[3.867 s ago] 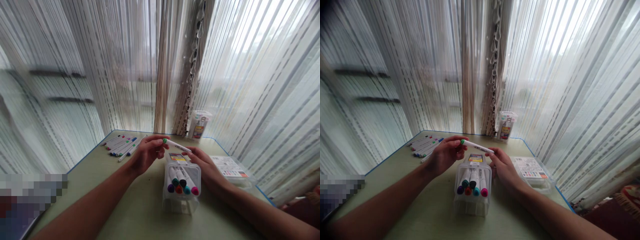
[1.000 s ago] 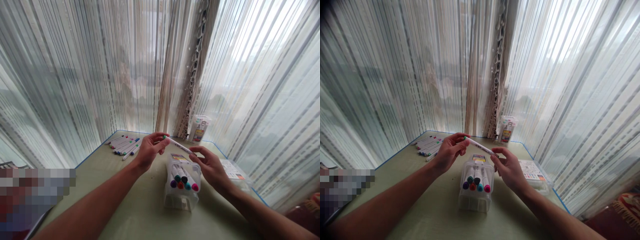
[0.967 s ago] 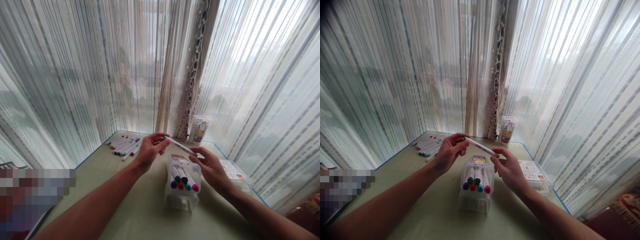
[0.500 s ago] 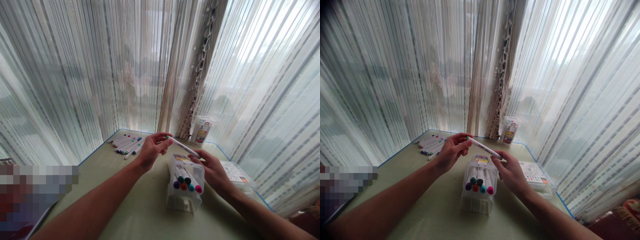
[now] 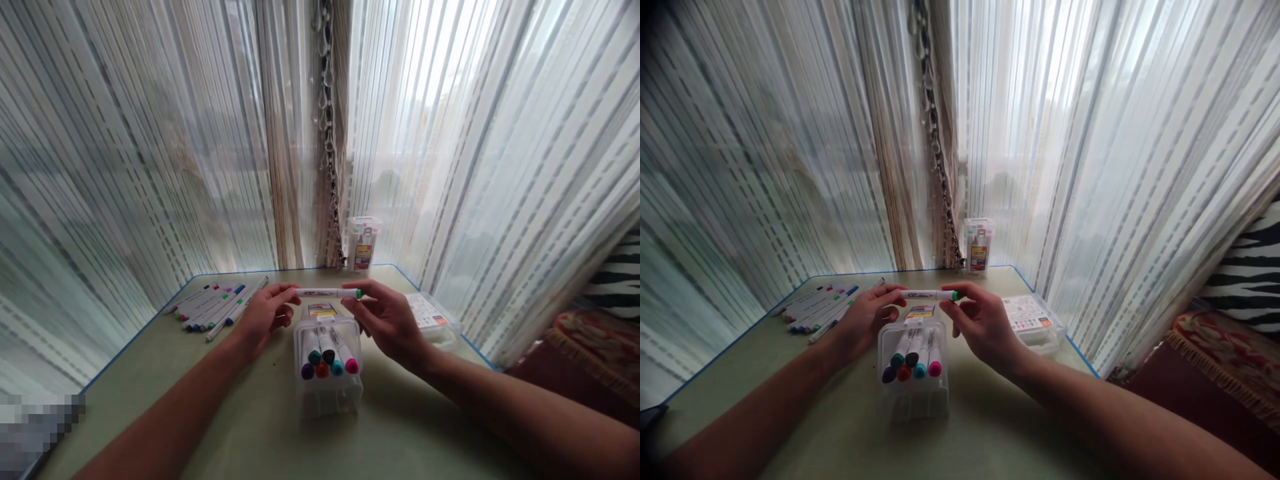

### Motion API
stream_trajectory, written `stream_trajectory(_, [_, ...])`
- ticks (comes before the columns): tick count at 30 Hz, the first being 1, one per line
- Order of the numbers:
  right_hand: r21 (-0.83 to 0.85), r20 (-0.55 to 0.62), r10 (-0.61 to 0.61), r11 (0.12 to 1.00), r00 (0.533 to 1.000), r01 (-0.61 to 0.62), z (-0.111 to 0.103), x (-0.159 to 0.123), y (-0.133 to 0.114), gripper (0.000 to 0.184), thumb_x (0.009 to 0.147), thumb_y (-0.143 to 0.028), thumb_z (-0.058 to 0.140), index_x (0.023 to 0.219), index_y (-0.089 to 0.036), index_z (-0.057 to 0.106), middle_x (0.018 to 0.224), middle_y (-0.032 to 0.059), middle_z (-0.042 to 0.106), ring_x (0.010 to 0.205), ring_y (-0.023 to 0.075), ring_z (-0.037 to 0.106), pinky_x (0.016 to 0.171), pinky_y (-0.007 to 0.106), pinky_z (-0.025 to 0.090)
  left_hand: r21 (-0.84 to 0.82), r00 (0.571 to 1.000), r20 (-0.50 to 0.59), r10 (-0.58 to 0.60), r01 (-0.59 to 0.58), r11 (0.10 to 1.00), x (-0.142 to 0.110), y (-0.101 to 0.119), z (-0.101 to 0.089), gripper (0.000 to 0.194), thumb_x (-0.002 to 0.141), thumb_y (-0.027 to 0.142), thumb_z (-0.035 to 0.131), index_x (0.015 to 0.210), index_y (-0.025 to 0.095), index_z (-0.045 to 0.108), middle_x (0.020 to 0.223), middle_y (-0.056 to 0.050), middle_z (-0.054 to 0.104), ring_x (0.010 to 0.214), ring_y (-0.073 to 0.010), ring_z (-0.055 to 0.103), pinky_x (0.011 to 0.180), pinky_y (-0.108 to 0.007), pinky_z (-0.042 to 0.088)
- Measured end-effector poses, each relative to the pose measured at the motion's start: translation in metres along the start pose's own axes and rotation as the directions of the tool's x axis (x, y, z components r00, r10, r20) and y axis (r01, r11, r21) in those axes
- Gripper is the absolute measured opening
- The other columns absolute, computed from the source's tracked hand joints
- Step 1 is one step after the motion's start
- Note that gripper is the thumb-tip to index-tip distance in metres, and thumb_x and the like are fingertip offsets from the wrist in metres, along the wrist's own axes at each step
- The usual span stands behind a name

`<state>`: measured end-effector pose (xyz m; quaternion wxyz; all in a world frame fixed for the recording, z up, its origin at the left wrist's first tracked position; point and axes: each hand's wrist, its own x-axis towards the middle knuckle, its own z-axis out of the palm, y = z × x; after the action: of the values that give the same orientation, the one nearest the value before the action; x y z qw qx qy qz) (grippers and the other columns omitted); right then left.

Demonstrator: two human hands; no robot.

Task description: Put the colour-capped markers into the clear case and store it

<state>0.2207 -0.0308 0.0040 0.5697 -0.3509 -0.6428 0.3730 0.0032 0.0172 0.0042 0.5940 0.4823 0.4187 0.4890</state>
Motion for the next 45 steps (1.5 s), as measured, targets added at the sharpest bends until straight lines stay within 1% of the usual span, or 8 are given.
stream_trajectory(10, [-0.025, 0.009, 0.017, 1.0, 1.0, -0.017, -0.004, 0.003, 0.001, 0.029, 0.085, -0.038, 0.067, 0.104, -0.017, 0.063, 0.066, -0.0022, 0.059, 0.048, 0.0095, 0.055, 0.041, 0.021, 0.043, -0.013, 1.0, -0.011, 0.025, -0.025, 1.0, 0.002, -0.001, -0.002, 0.025, 0.072, 0.03, 0.073, 0.089, 0.013, 0.067, 0.077, -0.003, 0.063, 0.052, -0.0064, 0.05, 0.048, -0.019, 0.036])
stream_trajectory(16, [-0.034, -0.024, 0.007, 0.999, 1.0, -0.008, -0.006, 0.006, 0.007, 0.026, 0.085, -0.036, 0.068, 0.101, -0.017, 0.062, 0.065, -0.0031, 0.057, 0.046, 0.0084, 0.053, 0.04, 0.02, 0.039, -0.06, 0.996, -0.014, 0.087, -0.088, 0.994, 0.002, 0.001, -0.003, 0.023, 0.073, 0.031, 0.073, 0.086, 0.013, 0.066, 0.077, -0.002, 0.062, 0.052, -0.0054, 0.048, 0.048, -0.019, 0.036])
stream_trajectory(21, [-0.056, -0.022, 0.008, 0.998, 1.0, -0.009, -0.007, 0.004, 0.008, 0.027, 0.085, -0.037, 0.069, 0.103, -0.017, 0.062, 0.058, -0.0052, 0.053, 0.046, 0.0097, 0.052, 0.04, 0.021, 0.038, -0.093, 0.993, -0.017, 0.113, -0.114, 0.989, 0.002, 0.002, -0.004, 0.022, 0.073, 0.031, 0.073, 0.082, 0.012, 0.066, 0.073, -0.003, 0.062, 0.051, -0.0056, 0.047, 0.047, -0.021, 0.035])
stream_trajectory(28, [-0.218, 0.001, -0.116, 0.969, 0.993, 0.114, -0.009, 0.001, 0.002, 0.022, 0.086, -0.032, 0.067, 0.103, -0.019, 0.065, 0.059, -0.0032, 0.058, 0.048, 0.0108, 0.055, 0.044, 0.023, 0.046, -0.101, 0.995, -0.012, 0.099, -0.1, 0.99, 0.003, 0.002, -0.004, 0.022, 0.073, 0.031, 0.074, 0.077, 0.011, 0.065, 0.069, -0.002, 0.061, 0.05, -0.0061, 0.047, 0.047, -0.021, 0.036])
stream_trajectory(33, [-0.331, -0.001, -0.188, 0.927, 0.982, 0.177, -0.009, -0.001, 0.001, 0.02, 0.086, -0.03, 0.067, 0.102, -0.019, 0.067, 0.075, 0.0033, 0.068, 0.055, 0.0131, 0.062, 0.049, 0.025, 0.05, -0.112, 0.993, 0.015, 0.115, -0.113, 0.987, 0.004, 0.0, -0.005, 0.026, 0.073, 0.035, 0.074, 0.076, 0.011, 0.066, 0.068, -0.003, 0.061, 0.05, -0.0066, 0.047, 0.047, -0.022, 0.037])
stream_trajectory(37, [-0.388, 0.009, -0.237, 0.895, 0.972, 0.221, -0.012, -0.002, -0.001, 0.017, 0.087, -0.029, 0.066, 0.101, -0.02, 0.068, 0.076, 0.0037, 0.067, 0.057, 0.0142, 0.064, 0.046, 0.024, 0.049, -0.148, 0.988, 0.046, 0.146, -0.138, 0.979, 0.003, 0.001, -0.006, 0.026, 0.073, 0.036, 0.075, 0.075, 0.011, 0.065, 0.066, -0.002, 0.061, 0.049, -0.0067, 0.047, 0.047, -0.023, 0.037])
stream_trajectory(40, [-0.44, 0.043, -0.327, 0.842, 0.944, 0.312, -0.014, -0.003, -0.008, 0.014, 0.087, -0.024, 0.065, 0.1, -0.021, 0.068, 0.082, 0.0039, 0.067, 0.055, 0.0122, 0.062, 0.047, 0.024, 0.049, -0.203, 0.977, 0.087, 0.195, -0.174, 0.964, 0.001, 0.004, -0.006, 0.023, 0.074, 0.033, 0.075, 0.076, 0.012, 0.066, 0.064, -0.001, 0.059, 0.049, -0.0064, 0.045, 0.047, -0.022, 0.036])
stream_trajectory(45, [-0.556, 0.107, -0.481, 0.697, 0.87, 0.454, -0.015, -0.004, -0.025, 0.014, 0.086, -0.018, 0.063, 0.098, -0.021, 0.068, 0.083, 0.0048, 0.068, 0.053, 0.0115, 0.059, 0.05, 0.026, 0.05, -0.262, 0.964, 0.131, 0.23, -0.19, 0.946, -0.003, 0.009, -0.003, 0.02, 0.074, 0.03, 0.075, 0.076, 0.012, 0.068, 0.063, -0.001, 0.058, 0.05, -0.0064, 0.045, 0.048, -0.022, 0.036])
